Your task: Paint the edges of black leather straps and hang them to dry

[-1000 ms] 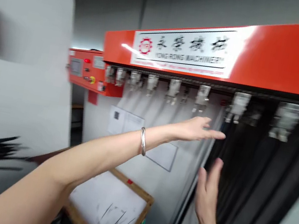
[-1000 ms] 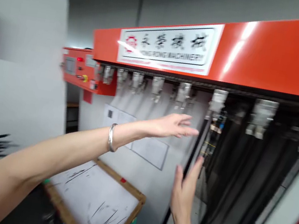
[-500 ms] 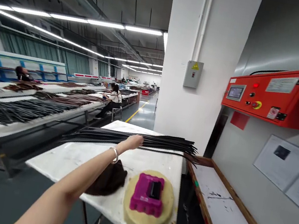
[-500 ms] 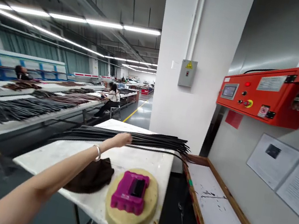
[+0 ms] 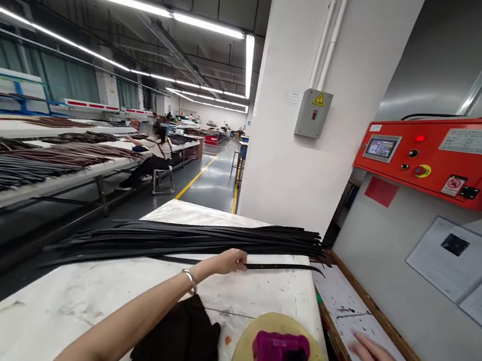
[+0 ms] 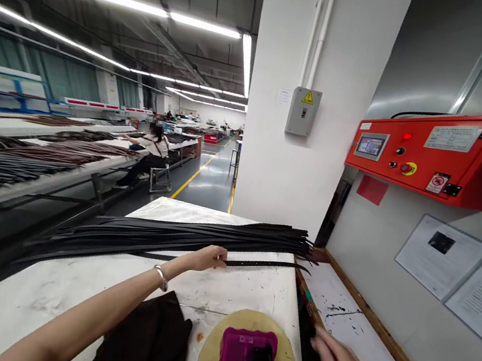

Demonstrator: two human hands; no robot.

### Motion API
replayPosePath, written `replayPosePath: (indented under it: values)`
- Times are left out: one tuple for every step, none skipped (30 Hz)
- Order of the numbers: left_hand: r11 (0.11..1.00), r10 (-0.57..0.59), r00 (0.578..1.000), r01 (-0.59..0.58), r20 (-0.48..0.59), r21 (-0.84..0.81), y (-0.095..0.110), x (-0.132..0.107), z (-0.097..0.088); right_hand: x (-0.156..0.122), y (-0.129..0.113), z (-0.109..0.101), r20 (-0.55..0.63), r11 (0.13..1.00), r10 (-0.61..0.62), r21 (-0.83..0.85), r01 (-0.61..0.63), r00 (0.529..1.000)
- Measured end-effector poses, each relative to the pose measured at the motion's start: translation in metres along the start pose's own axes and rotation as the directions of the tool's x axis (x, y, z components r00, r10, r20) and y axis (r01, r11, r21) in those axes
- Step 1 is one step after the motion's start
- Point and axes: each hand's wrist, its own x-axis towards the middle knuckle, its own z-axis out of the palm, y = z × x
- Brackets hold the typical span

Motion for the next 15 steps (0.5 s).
replayPosePath:
  values:
    - [0.998, 0.049, 0.998, -0.047, 0.040, -0.038, 0.010, 0.000, -0.002, 0.024, -0.020, 0.011, 0.083, 0.991, -0.125, -0.047, 0.129, 0.989]
    - [0.993, 0.100, 0.992, -0.095, 0.071, -0.075, 0.023, -0.002, -0.004, 0.049, -0.039, 0.024, 0.106, 0.963, -0.236, -0.109, 0.247, 0.966]
    - [0.984, 0.151, 0.984, -0.141, 0.092, -0.108, 0.037, -0.005, -0.006, 0.074, -0.056, 0.039, 0.176, 0.913, -0.349, -0.159, 0.376, 0.921]
    - [0.973, 0.199, 0.974, -0.184, 0.104, -0.138, 0.050, -0.010, -0.009, 0.097, -0.069, 0.053, 0.247, 0.854, -0.437, -0.186, 0.485, 0.865]
    - [0.960, 0.249, 0.964, -0.232, 0.096, -0.158, 0.062, -0.017, -0.014, 0.116, -0.077, 0.066, 0.327, 0.814, -0.474, -0.192, 0.548, 0.818]
    - [0.946, 0.297, 0.953, -0.284, 0.067, -0.159, 0.071, -0.024, -0.020, 0.131, -0.080, 0.075, 0.364, 0.803, -0.479, -0.187, 0.566, 0.799]
    - [0.934, 0.335, 0.942, -0.329, 0.025, -0.138, 0.075, -0.034, -0.028, 0.142, -0.076, 0.078, 0.387, 0.803, -0.466, -0.192, 0.564, 0.796]
    - [0.929, 0.356, 0.934, -0.357, -0.031, -0.095, 0.074, -0.045, -0.038, 0.150, -0.067, 0.076, 0.396, 0.816, -0.436, -0.205, 0.541, 0.808]
    - [0.932, 0.356, 0.930, -0.361, -0.095, -0.037, 0.069, -0.057, -0.048, 0.154, -0.053, 0.068, 0.388, 0.834, -0.397, -0.227, 0.504, 0.832]
    - [0.942, 0.333, 0.928, -0.334, -0.166, 0.027, 0.059, -0.071, -0.059, 0.156, -0.035, 0.056, 0.376, 0.850, -0.350, -0.258, 0.459, 0.858]
    - [0.957, 0.290, 0.926, -0.278, -0.241, 0.082, 0.048, -0.085, -0.070, 0.156, -0.015, 0.039, 0.360, 0.865, -0.298, -0.291, 0.409, 0.884]
    - [0.971, 0.236, 0.921, -0.210, -0.310, 0.116, 0.035, -0.099, -0.081, 0.155, 0.006, 0.021, 0.344, 0.878, -0.241, -0.321, 0.355, 0.908]
    - [0.980, 0.185, 0.908, -0.145, -0.375, 0.133, 0.025, -0.112, -0.091, 0.152, 0.026, 0.004, 0.334, 0.889, -0.186, -0.344, 0.303, 0.924]
    - [0.987, 0.137, 0.896, -0.086, -0.423, 0.137, 0.018, -0.123, -0.101, 0.148, 0.044, -0.012, 0.333, 0.898, -0.137, -0.355, 0.258, 0.933]
    - [0.991, 0.092, 0.889, -0.036, -0.448, 0.130, 0.016, -0.131, -0.108, 0.144, 0.058, -0.024, 0.338, 0.908, -0.097, -0.356, 0.222, 0.936]
